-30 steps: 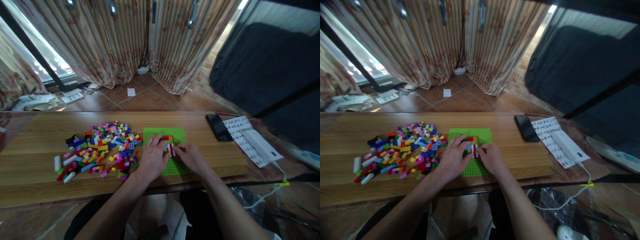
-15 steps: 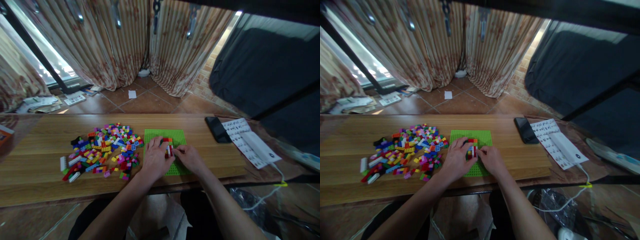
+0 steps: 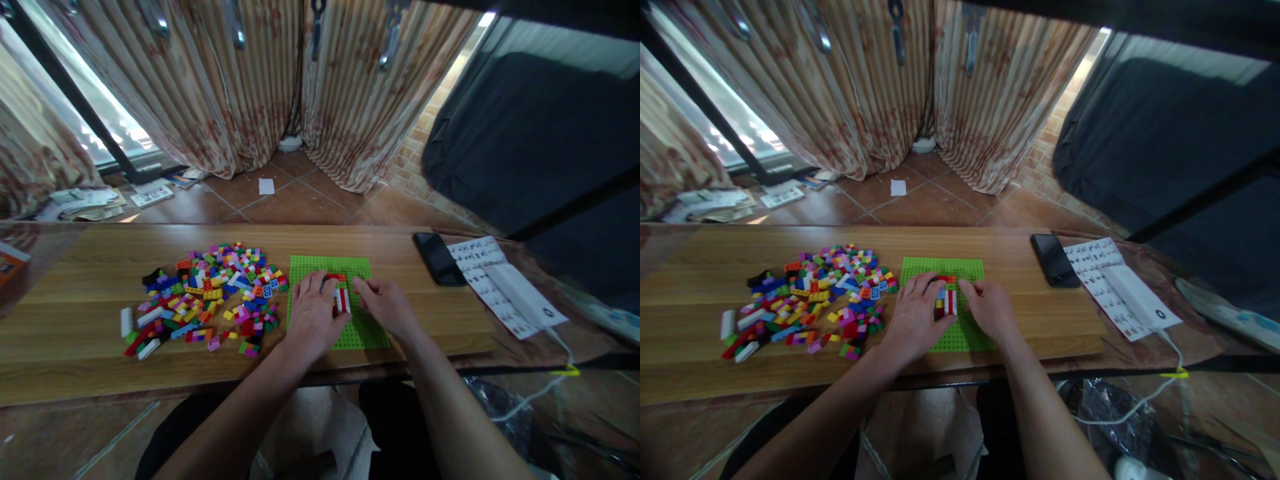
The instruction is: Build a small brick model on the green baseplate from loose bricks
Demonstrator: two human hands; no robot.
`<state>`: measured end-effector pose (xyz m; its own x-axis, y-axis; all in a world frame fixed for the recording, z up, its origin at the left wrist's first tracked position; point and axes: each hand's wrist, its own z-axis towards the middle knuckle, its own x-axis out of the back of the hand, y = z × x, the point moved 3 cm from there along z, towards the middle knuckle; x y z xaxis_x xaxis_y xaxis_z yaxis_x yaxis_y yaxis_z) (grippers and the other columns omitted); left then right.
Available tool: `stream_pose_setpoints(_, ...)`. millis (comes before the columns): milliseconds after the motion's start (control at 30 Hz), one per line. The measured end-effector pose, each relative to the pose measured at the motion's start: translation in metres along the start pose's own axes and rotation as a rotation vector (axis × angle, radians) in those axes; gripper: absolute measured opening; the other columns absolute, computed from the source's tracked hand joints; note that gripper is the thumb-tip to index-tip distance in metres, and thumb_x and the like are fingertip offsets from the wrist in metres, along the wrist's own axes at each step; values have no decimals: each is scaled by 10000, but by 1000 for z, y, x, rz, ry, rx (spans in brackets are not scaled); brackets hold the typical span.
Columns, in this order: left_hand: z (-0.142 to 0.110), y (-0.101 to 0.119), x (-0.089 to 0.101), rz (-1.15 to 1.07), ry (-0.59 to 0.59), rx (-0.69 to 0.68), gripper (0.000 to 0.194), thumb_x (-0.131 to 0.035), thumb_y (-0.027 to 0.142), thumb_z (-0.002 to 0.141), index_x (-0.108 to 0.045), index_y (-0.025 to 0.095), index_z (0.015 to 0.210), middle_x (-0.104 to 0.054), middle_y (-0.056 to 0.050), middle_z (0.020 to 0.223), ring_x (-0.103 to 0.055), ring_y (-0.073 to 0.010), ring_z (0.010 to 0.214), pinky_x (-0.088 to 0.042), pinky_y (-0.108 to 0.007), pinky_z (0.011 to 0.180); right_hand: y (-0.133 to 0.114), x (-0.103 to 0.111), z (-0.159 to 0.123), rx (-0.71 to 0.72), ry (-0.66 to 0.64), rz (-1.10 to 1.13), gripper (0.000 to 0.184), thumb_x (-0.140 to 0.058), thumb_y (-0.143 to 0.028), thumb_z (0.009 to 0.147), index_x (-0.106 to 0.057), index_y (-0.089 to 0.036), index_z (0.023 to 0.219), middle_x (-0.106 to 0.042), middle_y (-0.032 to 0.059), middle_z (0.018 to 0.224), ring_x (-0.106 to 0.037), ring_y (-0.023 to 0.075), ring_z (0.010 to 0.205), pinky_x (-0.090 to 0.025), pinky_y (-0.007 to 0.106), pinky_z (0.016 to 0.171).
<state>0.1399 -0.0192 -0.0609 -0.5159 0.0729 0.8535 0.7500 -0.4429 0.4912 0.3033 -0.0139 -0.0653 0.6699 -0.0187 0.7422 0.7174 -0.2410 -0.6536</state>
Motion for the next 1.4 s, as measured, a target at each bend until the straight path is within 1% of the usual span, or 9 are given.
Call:
stream_pose_setpoints(133,1,0,-1,-4,0,14,602,-699,313,744,-471,195,1289,-481,-117,1378,-408,-302,1295,-337,-486,1075,-10,-8,-1,22,-41,-76,413,-545,-525,843,-710,-178,694,-687,34,652,-599,157,611,-366,257,549)
stream_pose_setpoints(233,1,0,-2,-6,-5,24,647,-697,312,744,-437,193,1325,-479,-125,1383,-402,-309,1304,-330,-499,1076,-9,-14,0,2,-35,-107,353,-593,-501,816,-722,-189,717,-696,32,667,-594,155,609,-362,257,544)
stream_pose_setpoints(367,1,0,-5,-3,4,15,679,-692,336,755,-412,168,1351,-478,-143,1388,-390,-322,1312,-328,-502,1077,-4,-16,6,-34,-22,-74,396,-599,-549,789,-703,-188,663,-655,25,596,-550,140,553,-335,250,509)
stream_pose_setpoints(500,1,1,-6,2,25,18,690,-688,333,760,-401,165,1364,-487,-139,1380,-392,-318,1312,-327,-491,1081,-3,-16,9,-3,-70,-51,397,-596,-529,790,-683,-178,627,-622,17,557,-518,131,522,-317,252,493)
stream_pose_setpoints(700,1,1,-5,10,13,44,704,-705,329,752,-408,152,1365,-502,-147,1375,-400,-318,1310,-327,-499,1079,-8,-15,7,12,-45,-88,448,-567,-560,807,-664,-180,592,-610,20,545,-505,131,523,-314,256,507)
stream_pose_setpoints(933,0,-1,-4,28,21,17,724,-710,371,752,-405,150,1370,-499,-143,1388,-388,-312,1316,-322,-493,1077,3,-8,6,8,-165,79,567,-449,-644,842,-633,-162,607,-587,19,510,-514,125,477,-349,250,489)
stream_pose_setpoints(1067,0,-1,-4,30,7,20,697,-675,393,779,-405,155,1376,-508,-139,1385,-396,-309,1310,-323,-482,1074,10,-4,4,21,-272,87,493,-635,-635,707,-672,-144,668,-591,6,537,-505,125,512,-333,244,481)
stream_pose_setpoints(1167,1,-2,-3,24,12,19,646,-621,412,818,-409,164,1376,-510,-135,1385,-404,-306,1307,-325,-470,1075,13,-7,4,21,-293,55,457,-719,-592,630,-703,-141,703,-621,7,584,-506,126,543,-318,243,483)
stream_pose_setpoints(1400,-1,-3,-1,10,-7,7,689,-671,387,766,-425,156,1368,-484,-146,1409,-401,-323,1313,-336,-487,1082,14,-11,6,39,-242,-15,437,-717,-589,634,-709,-156,691,-653,23,607,-533,136,562,-336,242,486)
